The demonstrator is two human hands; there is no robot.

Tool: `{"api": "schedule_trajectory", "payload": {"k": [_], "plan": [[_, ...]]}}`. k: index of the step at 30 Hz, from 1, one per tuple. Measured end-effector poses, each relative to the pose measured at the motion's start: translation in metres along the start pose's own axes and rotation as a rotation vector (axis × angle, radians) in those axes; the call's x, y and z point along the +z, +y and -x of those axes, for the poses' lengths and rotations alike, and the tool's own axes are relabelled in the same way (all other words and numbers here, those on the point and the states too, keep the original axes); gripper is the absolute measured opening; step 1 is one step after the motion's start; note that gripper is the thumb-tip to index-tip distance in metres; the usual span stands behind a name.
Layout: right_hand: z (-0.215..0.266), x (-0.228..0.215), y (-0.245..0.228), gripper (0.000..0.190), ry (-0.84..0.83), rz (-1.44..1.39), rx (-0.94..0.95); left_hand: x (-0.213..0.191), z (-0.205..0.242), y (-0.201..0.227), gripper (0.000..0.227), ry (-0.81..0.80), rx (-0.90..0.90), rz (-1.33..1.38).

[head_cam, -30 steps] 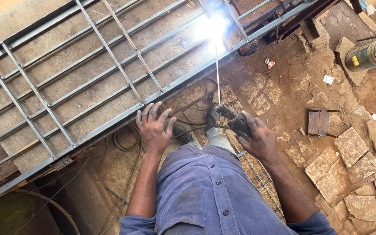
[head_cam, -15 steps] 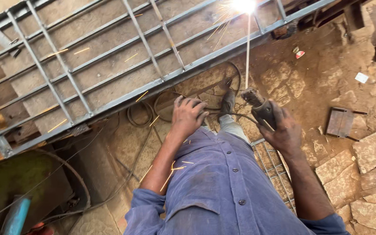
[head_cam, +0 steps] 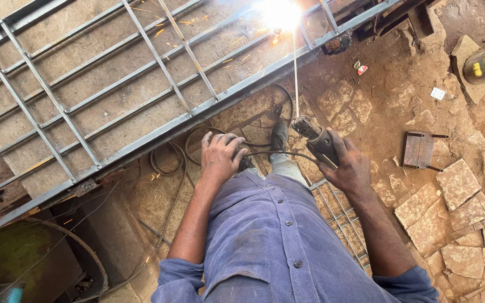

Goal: The person welds joints on a metal frame using an electrode holder and welding rod.

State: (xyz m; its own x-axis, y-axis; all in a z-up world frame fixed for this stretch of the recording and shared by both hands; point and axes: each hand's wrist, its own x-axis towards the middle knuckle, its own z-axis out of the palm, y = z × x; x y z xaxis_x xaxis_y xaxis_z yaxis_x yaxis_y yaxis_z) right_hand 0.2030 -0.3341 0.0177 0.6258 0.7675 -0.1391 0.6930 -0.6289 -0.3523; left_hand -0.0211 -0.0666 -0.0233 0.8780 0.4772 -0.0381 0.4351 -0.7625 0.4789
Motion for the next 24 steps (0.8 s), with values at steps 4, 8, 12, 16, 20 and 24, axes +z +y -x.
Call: {"api": "schedule_trajectory", "payload": {"k": [4,8,12,16,20,24], "plan": [[0.0,0.0,0.001,0.099,0.029,-0.008,-0.027,0.001,-0.004,-0.011,0.036,-0.034,-0.046,-0.046],[0.0,-0.004,-0.002,0.098,0.014,-0.008,-0.009,-0.02,-0.014,-0.036,0.044,0.029,-0.129,-0.146],[0.0,-0.005,-0.004,0.097,0.016,-0.002,-0.017,-0.052,-0.021,-0.075,0.049,0.057,-0.358,-0.142],[0.0,-0.007,-0.006,0.094,0.022,-0.01,-0.007,-0.07,-0.014,-0.113,0.055,0.155,-0.391,-0.248],[0.0,-0.009,-0.01,0.091,0.043,0.005,-0.033,-0.073,-0.003,-0.126,0.055,0.164,-0.477,-0.187],[0.001,-0.01,-0.015,0.09,0.051,0.015,-0.031,-0.071,0.002,-0.129,0.061,0.139,-0.528,-0.171]]}}
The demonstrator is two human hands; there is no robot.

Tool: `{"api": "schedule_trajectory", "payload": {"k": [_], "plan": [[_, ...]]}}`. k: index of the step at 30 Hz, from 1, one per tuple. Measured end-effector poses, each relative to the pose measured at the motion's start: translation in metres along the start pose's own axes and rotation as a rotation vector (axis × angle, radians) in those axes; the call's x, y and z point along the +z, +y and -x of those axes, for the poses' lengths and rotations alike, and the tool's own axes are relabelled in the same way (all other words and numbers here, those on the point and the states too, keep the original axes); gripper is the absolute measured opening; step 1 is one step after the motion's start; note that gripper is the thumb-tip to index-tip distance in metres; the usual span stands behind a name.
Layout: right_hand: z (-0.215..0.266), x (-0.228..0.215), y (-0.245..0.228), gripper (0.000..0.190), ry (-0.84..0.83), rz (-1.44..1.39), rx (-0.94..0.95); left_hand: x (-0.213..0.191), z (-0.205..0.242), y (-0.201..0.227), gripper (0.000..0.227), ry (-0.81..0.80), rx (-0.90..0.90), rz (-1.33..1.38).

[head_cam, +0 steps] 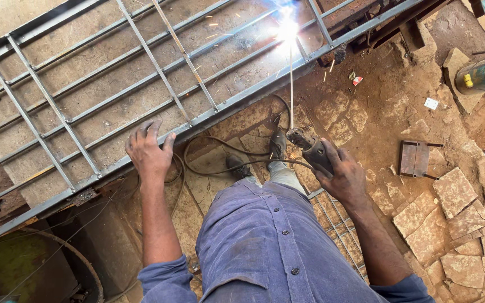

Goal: The person welds joints on a metal frame using an electrode holder and welding rod.

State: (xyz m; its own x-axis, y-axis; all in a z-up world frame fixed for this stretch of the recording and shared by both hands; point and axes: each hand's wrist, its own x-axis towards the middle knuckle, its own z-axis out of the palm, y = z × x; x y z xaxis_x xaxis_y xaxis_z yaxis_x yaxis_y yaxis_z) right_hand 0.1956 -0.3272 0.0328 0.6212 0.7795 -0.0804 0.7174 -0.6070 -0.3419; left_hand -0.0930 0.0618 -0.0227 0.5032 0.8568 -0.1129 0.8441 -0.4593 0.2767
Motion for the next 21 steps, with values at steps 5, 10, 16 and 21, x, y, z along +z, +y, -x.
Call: {"api": "schedule_trajectory", "payload": {"k": [5,10,16,21], "plan": [[0.001,0.007,0.0,0.092,-0.05,-0.003,0.043,0.004,-0.012,-0.005,0.088,-0.123,-0.084,-0.086],[0.001,0.008,0.002,0.096,-0.076,0.017,0.06,0.011,-0.039,-0.031,0.109,-0.203,-0.07,-0.261],[-0.001,0.005,-0.003,0.095,-0.032,-0.014,0.043,0.019,-0.049,-0.044,0.11,-0.264,-0.068,-0.305],[-0.001,0.006,-0.002,0.096,-0.038,-0.002,0.053,0.017,-0.048,-0.042,0.107,-0.278,-0.076,-0.31]]}}
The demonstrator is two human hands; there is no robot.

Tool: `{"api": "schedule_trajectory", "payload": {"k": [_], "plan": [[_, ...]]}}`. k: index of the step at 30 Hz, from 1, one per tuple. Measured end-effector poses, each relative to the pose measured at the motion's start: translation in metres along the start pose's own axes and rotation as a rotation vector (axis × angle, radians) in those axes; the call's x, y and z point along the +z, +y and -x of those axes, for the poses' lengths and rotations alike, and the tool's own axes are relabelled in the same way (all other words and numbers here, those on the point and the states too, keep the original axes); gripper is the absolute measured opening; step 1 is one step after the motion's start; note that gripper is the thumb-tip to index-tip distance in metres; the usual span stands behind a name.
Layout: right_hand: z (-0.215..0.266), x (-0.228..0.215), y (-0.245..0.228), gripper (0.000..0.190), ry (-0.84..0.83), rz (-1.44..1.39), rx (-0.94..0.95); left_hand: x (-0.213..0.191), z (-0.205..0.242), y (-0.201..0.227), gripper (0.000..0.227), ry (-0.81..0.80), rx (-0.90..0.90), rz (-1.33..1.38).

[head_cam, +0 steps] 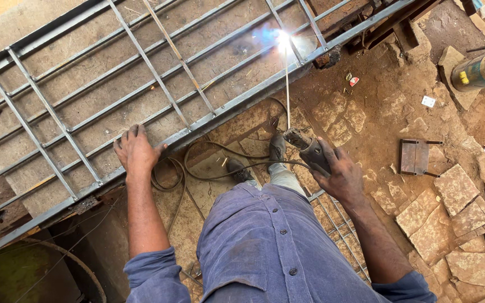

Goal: The person welds joints on a metal frame using an electrode holder and welding rod.

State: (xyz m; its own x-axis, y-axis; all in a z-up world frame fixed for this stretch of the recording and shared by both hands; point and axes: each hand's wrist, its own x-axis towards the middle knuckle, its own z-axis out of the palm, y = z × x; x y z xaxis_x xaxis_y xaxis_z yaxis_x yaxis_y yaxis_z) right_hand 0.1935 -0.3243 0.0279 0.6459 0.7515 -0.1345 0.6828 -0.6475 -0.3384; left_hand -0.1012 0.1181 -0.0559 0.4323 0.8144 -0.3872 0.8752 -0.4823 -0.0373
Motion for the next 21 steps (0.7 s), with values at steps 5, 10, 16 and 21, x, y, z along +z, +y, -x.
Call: {"api": "schedule_trajectory", "payload": {"k": [5,10,16,21], "plan": [[-0.003,0.008,0.014,0.095,0.045,-0.004,-0.052,-0.012,0.0,0.005,0.117,-0.057,-0.022,-0.006],[-0.013,0.009,0.02,0.098,0.097,0.015,-0.011,-0.014,-0.001,0.01,0.122,-0.03,-0.007,-0.024],[-0.025,0.01,0.028,0.097,0.06,-0.011,0.063,-0.016,0.002,0.011,0.121,-0.013,-0.014,-0.031],[-0.036,0.012,0.034,0.097,0.038,0.022,0.085,-0.016,0.001,0.013,0.121,-0.011,-0.002,-0.046]]}}
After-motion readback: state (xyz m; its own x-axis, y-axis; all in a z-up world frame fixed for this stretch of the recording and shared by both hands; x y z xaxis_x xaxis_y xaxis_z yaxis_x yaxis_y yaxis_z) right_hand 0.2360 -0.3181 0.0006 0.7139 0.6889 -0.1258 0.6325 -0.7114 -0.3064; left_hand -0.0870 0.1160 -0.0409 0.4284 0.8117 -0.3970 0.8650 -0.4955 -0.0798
